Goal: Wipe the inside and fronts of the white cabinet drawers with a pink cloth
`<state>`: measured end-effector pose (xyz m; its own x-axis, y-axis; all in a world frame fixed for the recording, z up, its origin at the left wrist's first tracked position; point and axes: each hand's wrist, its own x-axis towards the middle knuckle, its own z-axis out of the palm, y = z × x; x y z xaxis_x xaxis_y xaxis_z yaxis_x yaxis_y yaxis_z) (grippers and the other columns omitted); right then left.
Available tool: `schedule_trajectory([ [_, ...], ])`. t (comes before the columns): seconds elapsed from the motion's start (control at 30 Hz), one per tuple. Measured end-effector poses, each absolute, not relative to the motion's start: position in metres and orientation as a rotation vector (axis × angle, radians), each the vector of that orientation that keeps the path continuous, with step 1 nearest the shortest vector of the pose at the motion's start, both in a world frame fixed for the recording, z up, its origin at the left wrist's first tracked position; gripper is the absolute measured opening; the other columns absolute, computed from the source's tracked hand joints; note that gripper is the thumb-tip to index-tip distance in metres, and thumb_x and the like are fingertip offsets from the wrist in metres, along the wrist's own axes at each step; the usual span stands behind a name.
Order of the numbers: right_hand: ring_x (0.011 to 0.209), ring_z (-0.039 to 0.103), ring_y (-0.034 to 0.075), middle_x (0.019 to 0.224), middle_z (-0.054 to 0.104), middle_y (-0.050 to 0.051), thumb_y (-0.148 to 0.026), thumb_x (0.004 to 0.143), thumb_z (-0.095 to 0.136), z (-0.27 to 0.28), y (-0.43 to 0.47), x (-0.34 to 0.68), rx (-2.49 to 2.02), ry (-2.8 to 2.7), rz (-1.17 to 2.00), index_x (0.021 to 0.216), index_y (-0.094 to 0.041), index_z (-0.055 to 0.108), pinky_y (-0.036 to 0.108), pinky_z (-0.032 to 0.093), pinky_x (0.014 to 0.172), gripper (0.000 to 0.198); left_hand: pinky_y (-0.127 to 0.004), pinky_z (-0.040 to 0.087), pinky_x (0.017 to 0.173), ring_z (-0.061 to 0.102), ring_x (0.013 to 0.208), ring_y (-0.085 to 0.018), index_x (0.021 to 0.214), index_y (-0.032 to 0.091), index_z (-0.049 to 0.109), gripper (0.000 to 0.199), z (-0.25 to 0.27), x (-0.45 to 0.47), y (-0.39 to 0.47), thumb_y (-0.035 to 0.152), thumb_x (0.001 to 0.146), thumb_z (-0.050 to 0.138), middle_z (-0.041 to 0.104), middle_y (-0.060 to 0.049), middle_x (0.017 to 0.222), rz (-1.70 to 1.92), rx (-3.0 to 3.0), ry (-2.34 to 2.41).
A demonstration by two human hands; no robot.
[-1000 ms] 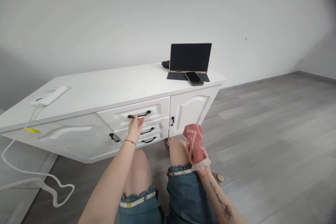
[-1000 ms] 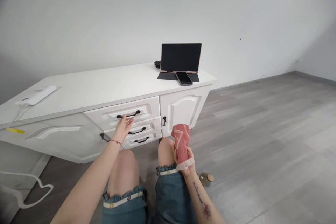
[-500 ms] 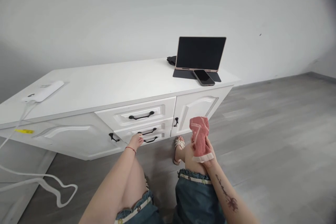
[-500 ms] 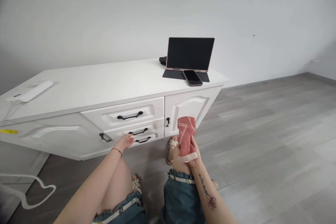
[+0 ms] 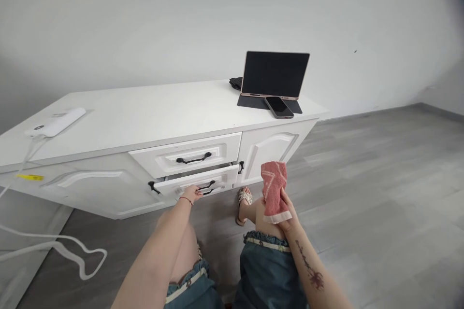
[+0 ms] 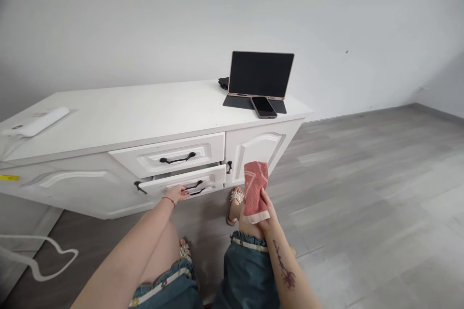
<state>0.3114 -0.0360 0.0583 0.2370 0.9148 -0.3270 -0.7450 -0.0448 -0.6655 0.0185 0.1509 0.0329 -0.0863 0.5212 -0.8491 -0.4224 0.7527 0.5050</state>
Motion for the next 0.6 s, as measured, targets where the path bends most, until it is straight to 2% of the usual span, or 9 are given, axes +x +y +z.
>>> schedule_trajectory([
  [0.17, 0.080, 0.071, 0.017, 0.088, 0.076, 0.001, -0.040, 0.084, 0.063, 0.065, -0.031, 0.306, -0.881, -0.145, 1.385, 0.095, -0.023, 0.069, 0.030, 0.059, 0.078, 0.021, -0.045, 0.055, 0.086, 0.063, 0.104, -0.023, 0.122, 0.017, 0.060, 0.035, 0.027, 0.007, 0.123, 0.034, 0.091, 0.061, 0.062, -0.010, 0.124, 0.655, 0.012, 1.515],
  [0.3, 0.081, 0.070, 0.017, 0.089, 0.075, 0.001, -0.035, 0.085, 0.061, 0.066, -0.028, 0.303, -0.886, -0.125, 1.336, 0.097, -0.024, 0.069, 0.031, 0.059, 0.073, 0.019, -0.047, 0.053, 0.090, 0.068, 0.089, -0.022, 0.089, 0.015, 0.065, 0.010, 0.022, 0.004, 0.089, 0.008, 0.082, 0.063, 0.070, -0.010, 0.100, 0.645, 0.012, 1.539],
  [0.4, 0.078, 0.070, 0.018, 0.084, 0.075, 0.002, -0.033, 0.084, 0.062, 0.065, -0.026, 0.301, -0.891, -0.117, 1.318, 0.092, -0.023, 0.069, 0.030, 0.058, 0.070, 0.015, -0.050, 0.049, 0.095, 0.069, 0.078, -0.022, 0.071, 0.019, 0.058, 0.024, 0.021, 0.002, 0.063, -0.004, 0.075, 0.056, 0.069, -0.008, 0.083, 0.642, 0.026, 1.551],
  [0.5, 0.080, 0.070, 0.019, 0.085, 0.075, 0.002, -0.036, 0.076, 0.071, 0.066, -0.027, 0.296, -0.966, -0.182, 1.323, 0.091, -0.023, 0.070, 0.029, 0.059, 0.074, 0.020, -0.049, 0.048, 0.097, 0.067, 0.073, -0.019, 0.067, 0.020, 0.054, 0.029, 0.021, -0.004, 0.040, -0.008, 0.072, 0.054, 0.067, -0.007, 0.075, 0.633, 0.042, 1.547],
  [0.6, 0.092, 0.071, 0.022, 0.096, 0.076, 0.001, -0.037, 0.070, 0.076, 0.070, -0.030, 0.291, -1.106, -0.344, 1.246, 0.100, -0.026, 0.070, 0.034, 0.058, 0.084, 0.032, -0.045, 0.048, 0.096, 0.065, 0.068, -0.017, 0.065, 0.020, 0.054, 0.028, 0.020, -0.010, 0.019, -0.008, 0.072, 0.054, 0.065, -0.006, 0.070, 0.624, 0.059, 1.524],
])
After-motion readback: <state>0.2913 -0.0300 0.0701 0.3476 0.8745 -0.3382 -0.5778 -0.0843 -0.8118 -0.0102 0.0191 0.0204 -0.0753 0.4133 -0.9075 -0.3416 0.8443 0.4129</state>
